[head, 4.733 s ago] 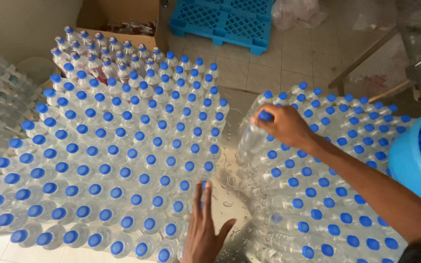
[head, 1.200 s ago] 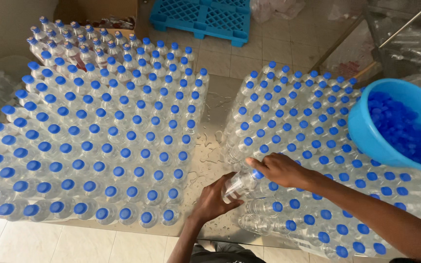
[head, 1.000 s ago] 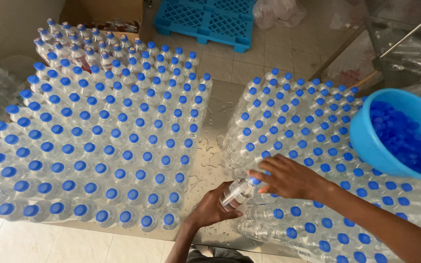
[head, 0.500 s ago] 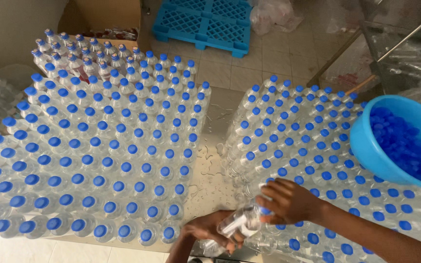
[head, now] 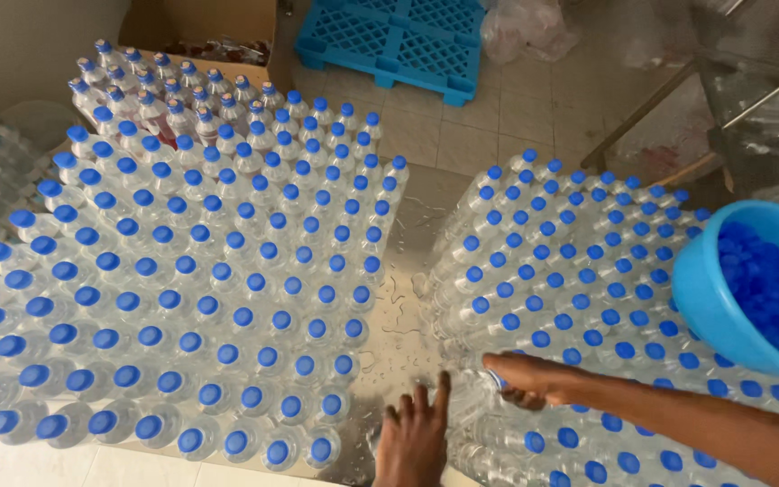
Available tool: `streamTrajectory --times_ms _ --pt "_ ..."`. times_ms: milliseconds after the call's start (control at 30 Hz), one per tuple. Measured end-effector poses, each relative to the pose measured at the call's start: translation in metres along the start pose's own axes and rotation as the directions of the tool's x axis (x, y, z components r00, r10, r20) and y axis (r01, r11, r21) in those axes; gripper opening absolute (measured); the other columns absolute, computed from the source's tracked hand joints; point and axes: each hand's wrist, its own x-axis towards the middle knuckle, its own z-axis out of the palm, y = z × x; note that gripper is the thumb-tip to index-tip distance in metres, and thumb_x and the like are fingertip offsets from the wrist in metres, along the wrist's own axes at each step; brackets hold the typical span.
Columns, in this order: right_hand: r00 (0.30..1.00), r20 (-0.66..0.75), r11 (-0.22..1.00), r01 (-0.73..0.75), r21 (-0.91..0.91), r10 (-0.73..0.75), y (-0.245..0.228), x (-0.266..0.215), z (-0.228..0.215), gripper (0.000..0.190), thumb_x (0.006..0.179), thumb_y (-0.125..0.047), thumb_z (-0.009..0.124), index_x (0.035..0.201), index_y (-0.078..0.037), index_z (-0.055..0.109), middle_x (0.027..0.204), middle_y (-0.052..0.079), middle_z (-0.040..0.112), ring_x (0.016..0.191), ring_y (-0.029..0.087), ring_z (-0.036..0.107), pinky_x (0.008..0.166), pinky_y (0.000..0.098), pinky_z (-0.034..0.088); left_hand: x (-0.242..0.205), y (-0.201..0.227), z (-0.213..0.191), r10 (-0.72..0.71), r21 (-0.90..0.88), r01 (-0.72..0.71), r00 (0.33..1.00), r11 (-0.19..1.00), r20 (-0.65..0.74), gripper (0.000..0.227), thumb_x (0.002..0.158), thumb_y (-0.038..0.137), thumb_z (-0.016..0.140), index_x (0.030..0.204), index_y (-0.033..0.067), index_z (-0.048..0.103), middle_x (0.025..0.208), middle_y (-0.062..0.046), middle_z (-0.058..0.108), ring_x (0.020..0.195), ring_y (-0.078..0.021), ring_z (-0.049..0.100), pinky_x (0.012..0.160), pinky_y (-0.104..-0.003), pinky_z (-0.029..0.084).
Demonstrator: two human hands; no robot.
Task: The person repeatedly picks up clear plastic water bottles from a large floor arrangement and screws blue caps onto them. The capped bottles are placed back into the arrangement, while a blue bucket filled with caps sits nearby.
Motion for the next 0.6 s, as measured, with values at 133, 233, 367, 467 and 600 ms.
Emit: streamTrajectory --times_ms 133,233,367,467,600 --pt "0.946 0.141 0.955 -0.296 0.004 0.293 0.002 0.006 -0.008 0.049 0.102 -0.055 0.045 0.073 -0.017 0.036 0.063 -0.004 0.02 0.052 0.011 0.01 0.051 0.0305 0.013 0.009 -0.006 -0.007 0.23 0.359 -0.137 0.945 0.923 -0.232 0.089 0.077 0.011 0.084 0.159 0.0124 0.05 0.101 -0.013 0.067 0.079 -0.0293 0.067 0.07 -0.047 0.056" --pt "0.972 -0.087 0.955 0.195 -0.225 -0.219 -0.057 -0.051 -0.001 0.08 0.104 -0.066 0.039 0.153 -0.009 0.068 0.051 0.006 0.057 0.047 0.018 0.067 0.052 0.03 0.065 0.024 -0.024 -0.002 0.156 0.216 -0.078 0.916 0.973 -0.369 0.094 0.074 0.009 0.073 0.164 0.0126 0.047 0.106 -0.011 0.065 0.079 -0.0307 0.063 0.066 -0.045 0.053" --pt "0.901 -0.141 0.895 0.367 -0.253 -0.41 -0.094 -0.086 -0.01 0.036 0.114 -0.028 0.052 0.147 -0.018 0.061 0.072 0.009 0.072 0.051 0.018 0.063 0.055 0.0337 0.057 0.046 -0.03 -0.037 -0.061 -0.186 0.0 0.946 0.982 -0.319 0.114 0.076 0.037 0.101 0.167 0.0129 0.037 0.122 -0.014 0.068 0.1 -0.037 0.07 0.079 -0.05 0.061" --pt "0.767 -0.288 0.811 0.482 -0.331 -0.573 -0.135 -0.116 -0.025 0.041 0.1 -0.039 0.069 0.132 -0.017 0.08 0.064 0.006 0.072 0.048 0.015 0.065 0.052 0.0291 0.055 0.051 -0.037 -0.069 -0.09 -0.507 -0.096 0.94 0.856 -0.329 0.122 0.088 0.041 0.096 0.175 0.0157 0.014 0.16 -0.02 0.051 0.138 -0.0419 0.056 0.11 -0.055 0.049" --pt "0.389 -0.37 0.518 0.404 -0.754 -0.843 -0.181 -0.094 -0.088 0.026 0.102 -0.045 0.069 0.11 -0.023 0.08 0.076 -0.001 0.071 0.055 0.015 0.056 0.056 0.0355 0.044 0.023 -0.061 -0.095 -0.143 -0.523 -0.068 0.925 0.85 -0.352 0.12 0.093 0.033 0.092 0.175 0.0145 0.006 0.184 -0.019 0.003 0.168 -0.0442 0.014 0.127 -0.063 0.028"
